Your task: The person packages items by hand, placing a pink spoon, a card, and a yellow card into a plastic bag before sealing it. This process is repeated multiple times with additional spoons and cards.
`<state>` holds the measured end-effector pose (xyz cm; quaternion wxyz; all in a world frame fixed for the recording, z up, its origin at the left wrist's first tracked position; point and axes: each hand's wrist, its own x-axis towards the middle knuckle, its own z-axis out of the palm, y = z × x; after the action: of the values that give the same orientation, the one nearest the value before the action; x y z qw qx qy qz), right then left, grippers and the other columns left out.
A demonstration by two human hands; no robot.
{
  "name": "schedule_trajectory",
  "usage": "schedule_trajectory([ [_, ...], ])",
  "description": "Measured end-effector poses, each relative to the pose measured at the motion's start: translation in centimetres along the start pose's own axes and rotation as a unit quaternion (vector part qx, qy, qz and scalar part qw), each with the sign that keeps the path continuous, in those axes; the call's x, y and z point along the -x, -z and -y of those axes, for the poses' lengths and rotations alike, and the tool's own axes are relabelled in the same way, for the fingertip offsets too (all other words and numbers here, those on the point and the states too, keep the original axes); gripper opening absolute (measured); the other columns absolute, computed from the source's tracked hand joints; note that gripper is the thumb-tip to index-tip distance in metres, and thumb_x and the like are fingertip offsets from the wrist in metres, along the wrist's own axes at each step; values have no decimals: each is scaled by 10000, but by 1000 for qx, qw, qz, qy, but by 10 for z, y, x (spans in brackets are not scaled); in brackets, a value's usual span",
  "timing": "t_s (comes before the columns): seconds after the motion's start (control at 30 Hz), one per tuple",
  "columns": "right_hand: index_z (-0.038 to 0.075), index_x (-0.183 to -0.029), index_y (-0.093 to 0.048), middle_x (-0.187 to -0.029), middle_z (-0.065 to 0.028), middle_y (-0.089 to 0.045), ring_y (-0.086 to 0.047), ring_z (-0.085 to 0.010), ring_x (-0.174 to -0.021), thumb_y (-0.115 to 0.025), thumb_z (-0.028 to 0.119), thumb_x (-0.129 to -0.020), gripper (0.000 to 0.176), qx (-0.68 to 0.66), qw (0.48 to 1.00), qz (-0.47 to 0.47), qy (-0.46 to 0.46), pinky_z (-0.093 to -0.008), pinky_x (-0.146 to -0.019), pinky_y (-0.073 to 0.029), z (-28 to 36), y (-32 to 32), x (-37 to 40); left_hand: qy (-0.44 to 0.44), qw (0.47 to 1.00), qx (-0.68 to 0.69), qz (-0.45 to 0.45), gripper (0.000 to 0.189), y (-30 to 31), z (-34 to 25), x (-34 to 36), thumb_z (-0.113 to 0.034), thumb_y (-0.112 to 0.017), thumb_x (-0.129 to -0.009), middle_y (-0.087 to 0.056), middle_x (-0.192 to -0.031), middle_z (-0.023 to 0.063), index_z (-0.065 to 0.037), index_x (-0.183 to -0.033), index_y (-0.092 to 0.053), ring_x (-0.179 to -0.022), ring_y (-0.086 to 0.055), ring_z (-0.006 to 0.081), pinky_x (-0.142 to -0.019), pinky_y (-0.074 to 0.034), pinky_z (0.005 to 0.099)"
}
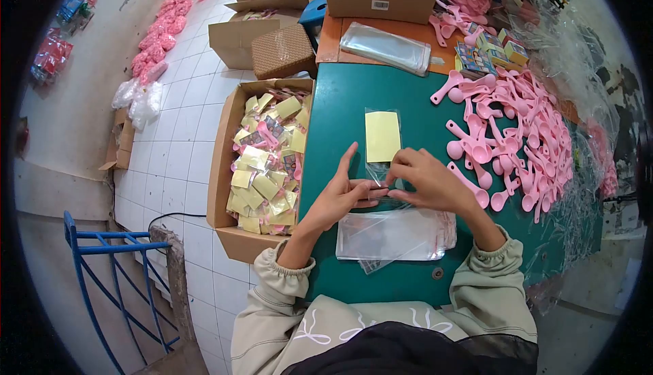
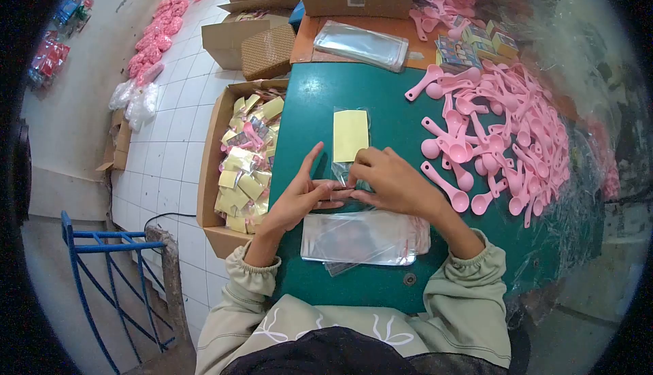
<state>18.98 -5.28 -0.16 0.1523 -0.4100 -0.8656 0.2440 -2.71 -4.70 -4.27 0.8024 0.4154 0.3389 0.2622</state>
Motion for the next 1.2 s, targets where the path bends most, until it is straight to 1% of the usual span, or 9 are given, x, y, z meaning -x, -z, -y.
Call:
schedule_trajectory([
  [0.1, 94, -885, -578, -913, -64, -517, -513, -242, -856, -712, 150, -728, 213, -2, 999, -38, -6, -346, -768, -401, 10, -12, -4, -49, 998, -13, 22, 712, 11, 12, -6, -69, -425, -960, -542, -1166, 203, -195, -1450, 77, -1057, -581, 252, -908, -484, 345],
  [0.2, 78, -870, -556, -899, -69, -508, -509, -247, -850, -706, 130, -721, 218, -17, 999, -45, -18, -348, -766, -402, 12, -22, -5, -64, 998, -18, 18, 716, 6, 10, -7, -66, -424, -959, -551, -1140, 187, -202, -1451, 77, -1021, -586, 219, -905, -483, 328],
  [0.4, 76, -863, -546, -890, -67, -502, -507, -227, -845, -715, 122, -699, 240, 10, 998, -69, 4, -339, -736, -383, 16, -28, -7, -23, 999, 0, -46, 712, -5, 0, -4, -74, -445, -952, -585, -997, 133, -193, -1457, 43, -912, -603, 160, -857, -506, 320],
  [0.53, 87, -822, -542, -842, -45, -506, -510, -204, -831, -710, 113, -695, 213, 16, 997, -73, 26, -332, -723, -362, 15, -32, -7, -37, 997, -2, -67, 689, -8, 5, -8, -53, -453, -939, -602, -920, 109, -159, -1456, -9, -831, -618, 149, -808, -526, 313],
  [0.63, 96, -792, -536, -792, -24, -504, -513, -196, -803, -701, 105, -697, 191, -5, 998, -55, 28, -328, -731, -359, 15, -32, -5, -49, 994, -58, -74, 686, -3, 11, -13, -21, -461, -924, -616, -901, 116, -132, -1451, -34, -801, -628, 155, -779, -535, 307],
  [0.8, 85, -763, -539, -794, -51, -523, -527, -216, -803, -647, 128, -743, 118, -86, 996, 26, 16, -354, -794, -351, 12, -26, -5, -92, 984, -125, -90, 713, 1, 21, -18, 27, -475, -899, -631, -916, 153, -116, -1447, -43, -811, -636, 166, -767, -537, 301],
  [0.93, 80, -767, -544, -754, -50, -512, -518, -203, -780, -632, 126, -759, 100, -128, 987, 97, 3, -347, -808, -333, 11, -12, -7, -77, 986, -122, -83, 720, 0, 22, -18, 31, -482, -891, -632, -910, 156, -112, -1448, -48, -806, -632, 160, -756, -535, 294],
  [1.1, 47, -777, -548, -737, -63, -530, -532, -191, -744, -649, 117, -753, 126, -210, 968, 137, -6, -321, -704, -391, -3, -1, -7, -65, 986, -143, -58, 719, 0, 23, -20, 21, -489, -893, -636, -893, 154, -114, -1451, -55, -785, -624, 147, -736, -523, 274],
  [1.2, 26, -779, -544, -744, -63, -531, -539, -185, -718, -661, 96, -746, 140, -240, 960, 146, 6, -299, -642, -418, -4, 7, -6, -51, 971, -209, -100, 703, 0, 14, -17, 10, -487, -896, -640, -883, 145, -108, -1450, -71, -771, -617, 129, -725, -511, 261],
])
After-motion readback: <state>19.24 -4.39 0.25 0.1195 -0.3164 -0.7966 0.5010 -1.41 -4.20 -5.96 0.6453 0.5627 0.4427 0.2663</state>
